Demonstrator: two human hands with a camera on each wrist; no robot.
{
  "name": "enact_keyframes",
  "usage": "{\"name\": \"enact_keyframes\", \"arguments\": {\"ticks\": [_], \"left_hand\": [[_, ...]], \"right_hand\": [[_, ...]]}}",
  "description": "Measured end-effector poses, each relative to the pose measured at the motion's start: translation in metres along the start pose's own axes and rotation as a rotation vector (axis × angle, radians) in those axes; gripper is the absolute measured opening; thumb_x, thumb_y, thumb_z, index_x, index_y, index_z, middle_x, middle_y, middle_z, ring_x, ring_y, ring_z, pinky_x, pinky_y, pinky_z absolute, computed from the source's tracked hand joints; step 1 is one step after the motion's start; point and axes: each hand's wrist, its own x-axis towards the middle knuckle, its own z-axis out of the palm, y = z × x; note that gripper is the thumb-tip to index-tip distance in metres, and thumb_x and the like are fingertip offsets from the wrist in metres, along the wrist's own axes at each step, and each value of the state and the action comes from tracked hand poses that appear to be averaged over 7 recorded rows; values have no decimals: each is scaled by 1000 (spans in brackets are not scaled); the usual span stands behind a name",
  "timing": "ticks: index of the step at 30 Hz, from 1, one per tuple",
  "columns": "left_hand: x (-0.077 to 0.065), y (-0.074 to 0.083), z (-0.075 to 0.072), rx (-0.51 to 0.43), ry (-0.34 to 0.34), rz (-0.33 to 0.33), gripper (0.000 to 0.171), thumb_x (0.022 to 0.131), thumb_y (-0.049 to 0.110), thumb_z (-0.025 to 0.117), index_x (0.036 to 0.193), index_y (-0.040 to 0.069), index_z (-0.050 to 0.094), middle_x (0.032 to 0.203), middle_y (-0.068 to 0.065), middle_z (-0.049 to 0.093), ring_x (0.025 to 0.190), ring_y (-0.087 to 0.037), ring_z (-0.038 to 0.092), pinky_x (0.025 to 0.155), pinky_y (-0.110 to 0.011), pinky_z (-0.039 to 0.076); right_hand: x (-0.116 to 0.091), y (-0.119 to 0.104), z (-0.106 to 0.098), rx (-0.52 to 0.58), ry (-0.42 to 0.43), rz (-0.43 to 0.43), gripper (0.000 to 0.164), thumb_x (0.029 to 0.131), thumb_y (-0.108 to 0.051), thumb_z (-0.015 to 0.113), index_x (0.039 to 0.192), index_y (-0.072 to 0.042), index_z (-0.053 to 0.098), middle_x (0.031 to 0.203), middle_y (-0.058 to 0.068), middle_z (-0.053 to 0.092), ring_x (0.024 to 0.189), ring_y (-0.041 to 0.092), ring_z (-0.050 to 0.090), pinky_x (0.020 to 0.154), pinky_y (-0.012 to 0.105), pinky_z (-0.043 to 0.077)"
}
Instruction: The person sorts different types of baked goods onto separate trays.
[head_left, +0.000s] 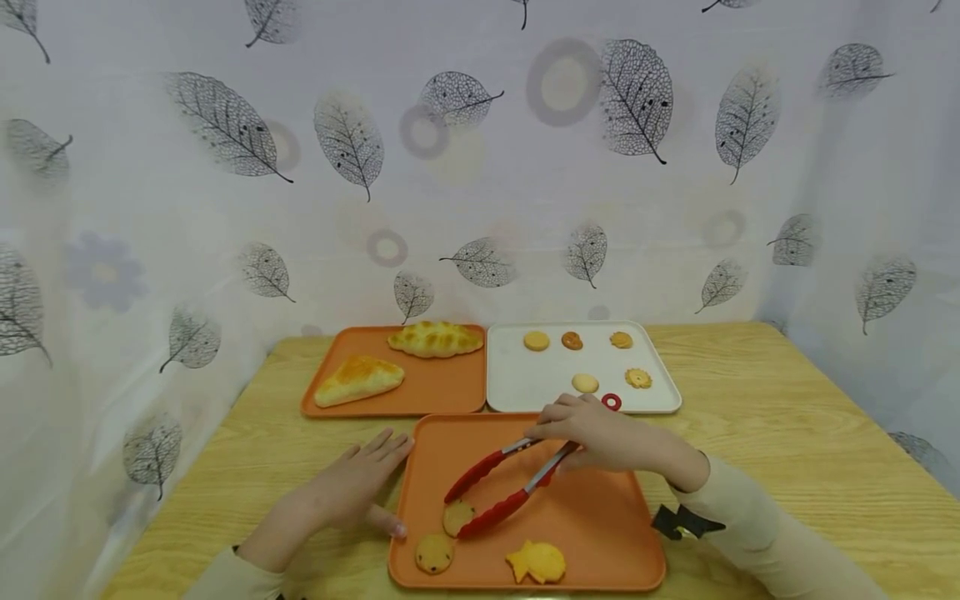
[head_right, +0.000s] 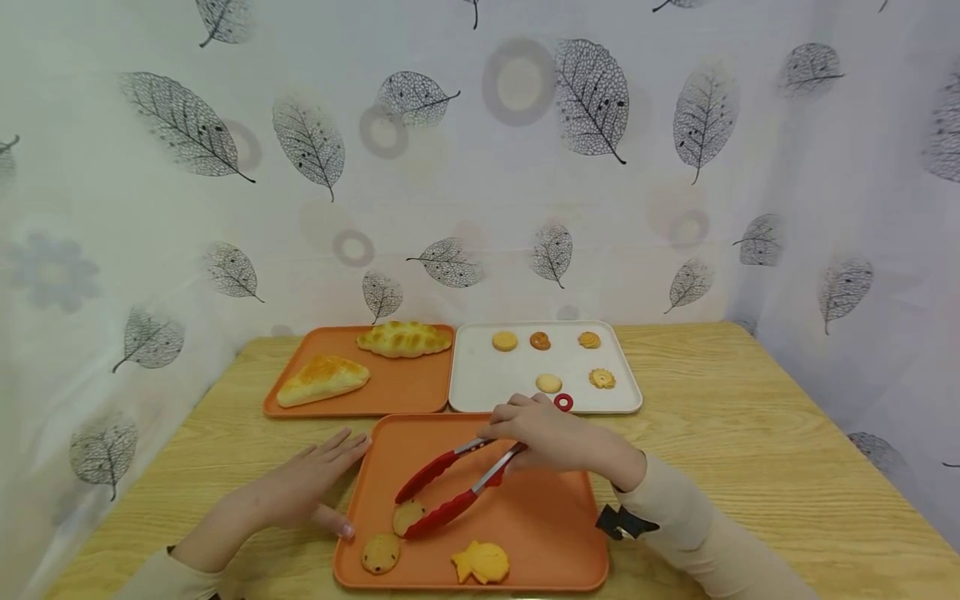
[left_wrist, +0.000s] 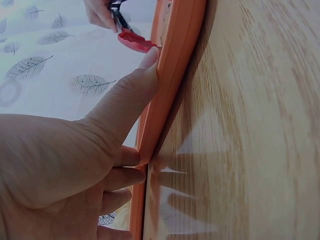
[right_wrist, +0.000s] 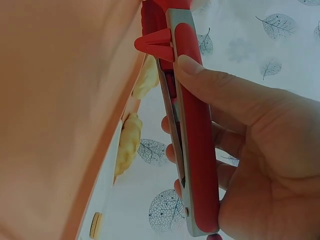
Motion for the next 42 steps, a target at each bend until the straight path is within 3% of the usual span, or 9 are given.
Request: {"name": "enact_keyframes", "arguments": {"ticks": [10, 21, 30, 37, 42], "left_hand": [[1, 0, -4, 3, -4, 12, 114, 71, 65, 70, 153, 1, 26, 159, -20, 26, 150, -42, 15, 110, -71, 23], [-1, -4, -6, -15, -14, 40, 113, 73, 65, 69, 153, -1, 25, 159, -23, 24, 149, -44, 14, 108, -72, 24], [0, -5, -7, -24, -24, 53, 113, 73, 65, 68, 154, 0, 23, 160, -22, 22, 150, -43, 13, 109, -72, 24], [0, -6, -7, -18, -22, 52, 114, 72, 66, 68, 154, 0, 23, 160, -22, 22, 150, -43, 13, 109, -71, 25], [-1, -7, -7, -14, -19, 51, 114, 73, 66, 68, 154, 0, 24, 160, -22, 23, 150, -43, 14, 109, -71, 24]], "right_hand": [[-6, 18, -7, -15, 64, 1, 47, 76, -30, 81, 120, -16, 70, 105, -4, 67, 86, 10, 46, 71, 23, 31], [-15, 40, -13, 6, 76, 90, 43, 80, -27, 78, 120, -15, 70, 108, 1, 66, 94, 20, 55, 68, 25, 31], [-26, 55, -25, -18, 127, 124, 47, 75, -23, 81, 119, -10, 70, 105, 3, 67, 87, 17, 54, 67, 23, 38], [-34, 67, -34, -12, 122, 173, 49, 76, -21, 81, 121, -6, 69, 101, 2, 66, 83, 13, 51, 64, 22, 39], [-38, 76, -38, 22, 137, 199, 47, 77, -16, 80, 120, -2, 68, 106, 8, 66, 85, 17, 52, 67, 27, 43]]}}
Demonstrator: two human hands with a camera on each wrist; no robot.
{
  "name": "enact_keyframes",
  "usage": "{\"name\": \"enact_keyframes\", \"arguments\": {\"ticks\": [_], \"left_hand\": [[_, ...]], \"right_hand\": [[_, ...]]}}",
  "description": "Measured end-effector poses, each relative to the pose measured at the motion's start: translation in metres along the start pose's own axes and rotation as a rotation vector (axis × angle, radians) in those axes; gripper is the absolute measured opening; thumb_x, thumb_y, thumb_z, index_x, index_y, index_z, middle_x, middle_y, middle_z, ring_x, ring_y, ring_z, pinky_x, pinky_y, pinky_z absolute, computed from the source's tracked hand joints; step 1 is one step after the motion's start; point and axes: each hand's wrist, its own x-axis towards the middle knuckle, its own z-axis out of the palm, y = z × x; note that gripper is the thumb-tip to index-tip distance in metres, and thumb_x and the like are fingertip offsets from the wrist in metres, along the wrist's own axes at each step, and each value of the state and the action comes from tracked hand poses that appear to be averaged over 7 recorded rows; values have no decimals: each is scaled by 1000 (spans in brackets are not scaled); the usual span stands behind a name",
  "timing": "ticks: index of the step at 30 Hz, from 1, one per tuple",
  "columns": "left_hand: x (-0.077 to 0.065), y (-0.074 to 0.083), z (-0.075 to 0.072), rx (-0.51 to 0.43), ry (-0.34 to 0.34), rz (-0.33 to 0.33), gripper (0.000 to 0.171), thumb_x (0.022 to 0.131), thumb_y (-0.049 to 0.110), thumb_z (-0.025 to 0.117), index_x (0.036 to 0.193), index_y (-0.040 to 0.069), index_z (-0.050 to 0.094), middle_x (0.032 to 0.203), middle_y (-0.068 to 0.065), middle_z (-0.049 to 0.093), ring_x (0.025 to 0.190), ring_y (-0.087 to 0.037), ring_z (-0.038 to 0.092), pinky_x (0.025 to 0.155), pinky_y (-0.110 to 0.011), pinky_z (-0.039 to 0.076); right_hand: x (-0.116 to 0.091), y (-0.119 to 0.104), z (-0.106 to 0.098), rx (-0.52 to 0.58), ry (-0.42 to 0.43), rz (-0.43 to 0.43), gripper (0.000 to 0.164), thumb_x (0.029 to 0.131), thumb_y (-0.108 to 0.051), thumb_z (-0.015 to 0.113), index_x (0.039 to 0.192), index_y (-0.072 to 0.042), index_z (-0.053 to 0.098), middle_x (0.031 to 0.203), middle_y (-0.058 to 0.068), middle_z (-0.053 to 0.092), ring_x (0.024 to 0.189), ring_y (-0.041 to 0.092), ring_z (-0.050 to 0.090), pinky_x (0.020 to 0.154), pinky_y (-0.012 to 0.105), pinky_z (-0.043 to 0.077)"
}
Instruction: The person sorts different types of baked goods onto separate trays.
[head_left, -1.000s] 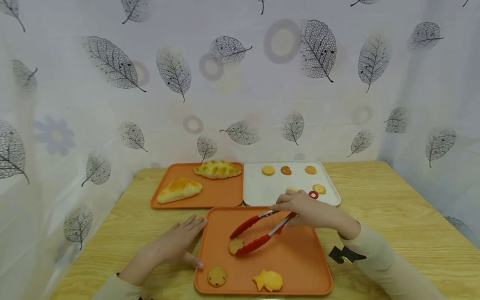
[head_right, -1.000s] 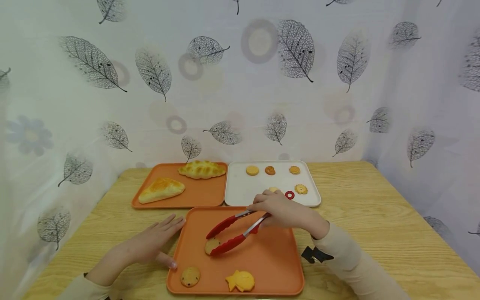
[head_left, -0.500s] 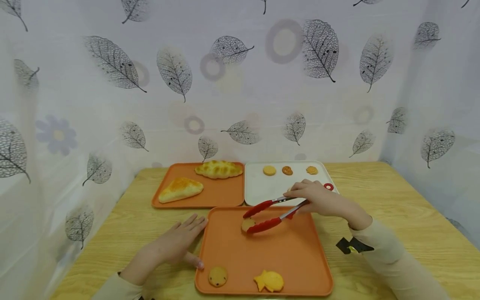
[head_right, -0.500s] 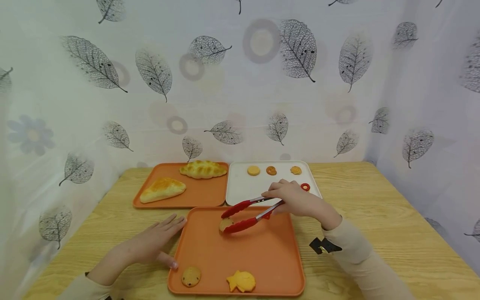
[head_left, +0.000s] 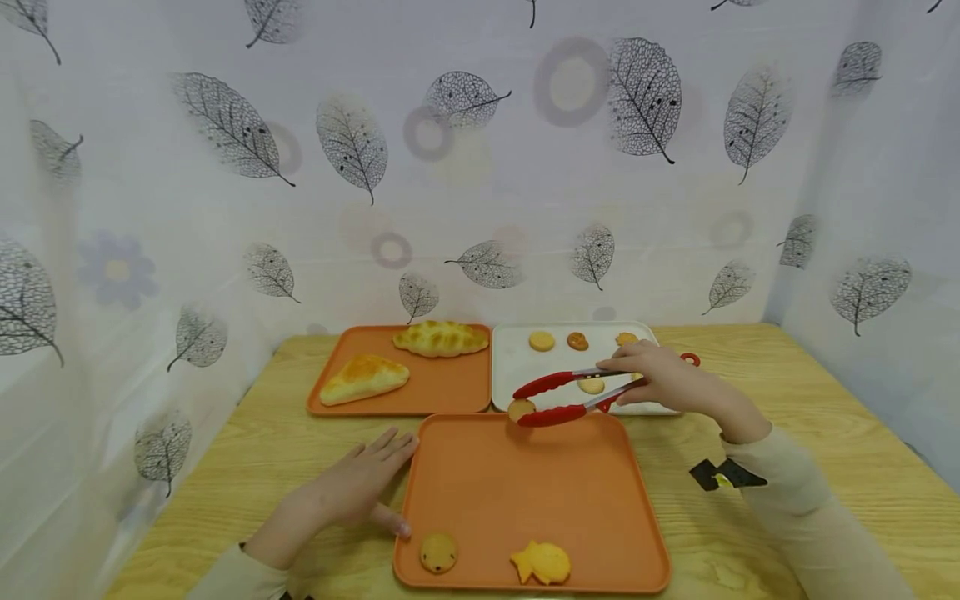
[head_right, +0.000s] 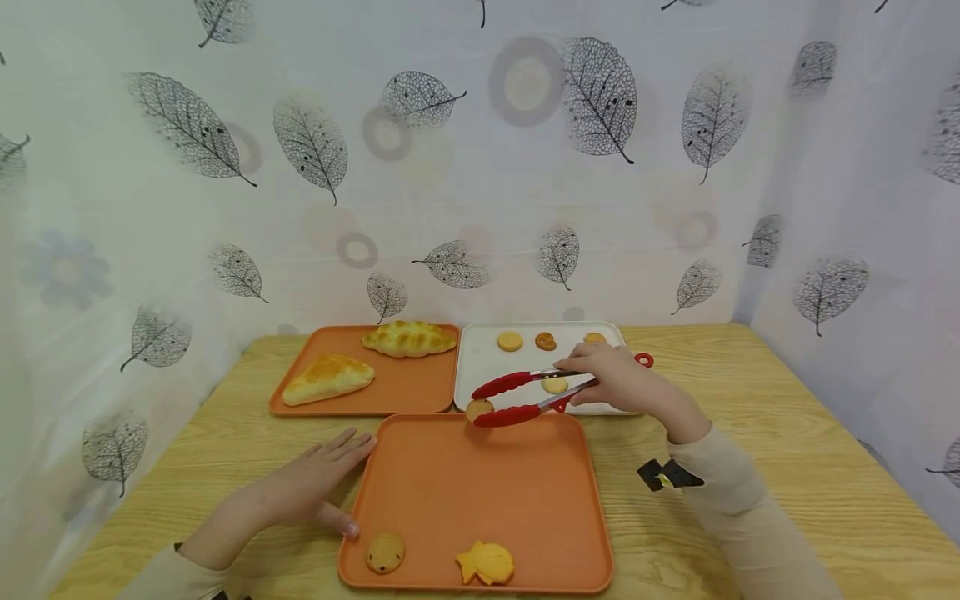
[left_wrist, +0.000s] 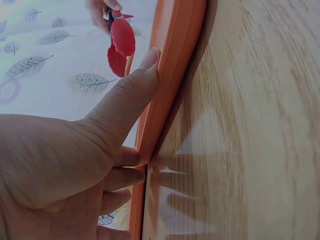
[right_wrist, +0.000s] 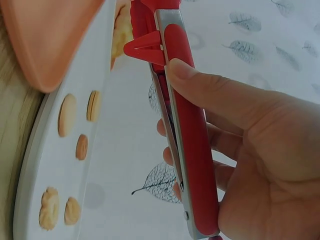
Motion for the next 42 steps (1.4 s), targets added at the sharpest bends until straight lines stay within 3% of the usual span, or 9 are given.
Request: {"name": "enact_keyframes", "arguments": {"ticks": [6, 12, 18, 26, 42], "left_hand": [[0, 1, -1, -8, 0, -3, 113, 73, 65, 68, 154, 0, 24, 160, -22, 23, 150, -43, 13, 109, -71, 24], [1, 1, -1, -9, -1, -9, 113, 73, 65, 68, 154, 1, 24, 160, -21, 23, 150, -42, 13, 110, -71, 23], [0, 1, -1, -15, 0, -6, 113, 73, 66, 68, 154, 0, 24, 160, -22, 23, 150, -42, 13, 110, -71, 22], [0, 1, -2, -16, -1, -9, 113, 72, 65, 69, 154, 1, 24, 160, -21, 24, 150, -42, 13, 110, -71, 22], [0, 3, -3, -27, -5, -15, 113, 72, 64, 70, 154, 1, 24, 160, -21, 24, 150, -42, 13, 110, -71, 21]], "right_hand": [[-4, 14, -1, 4, -5, 68, 48, 78, -17, 79, 122, -1, 67, 116, 17, 66, 91, 26, 58, 71, 34, 48], [-6, 25, 0, -3, -23, 112, 48, 79, -18, 79, 122, 1, 67, 114, 16, 66, 92, 25, 59, 72, 36, 49], [-6, 29, 0, -26, -38, 183, 52, 79, -18, 79, 125, 1, 65, 107, 14, 66, 79, 18, 54, 61, 26, 38], [-7, 32, 3, -71, -31, 229, 53, 78, -18, 79, 125, 0, 64, 105, 14, 65, 78, 23, 54, 60, 26, 32], [-5, 34, 13, -126, -47, 261, 50, 80, -22, 78, 125, -2, 65, 113, 17, 64, 93, 36, 58, 65, 49, 43]]}}
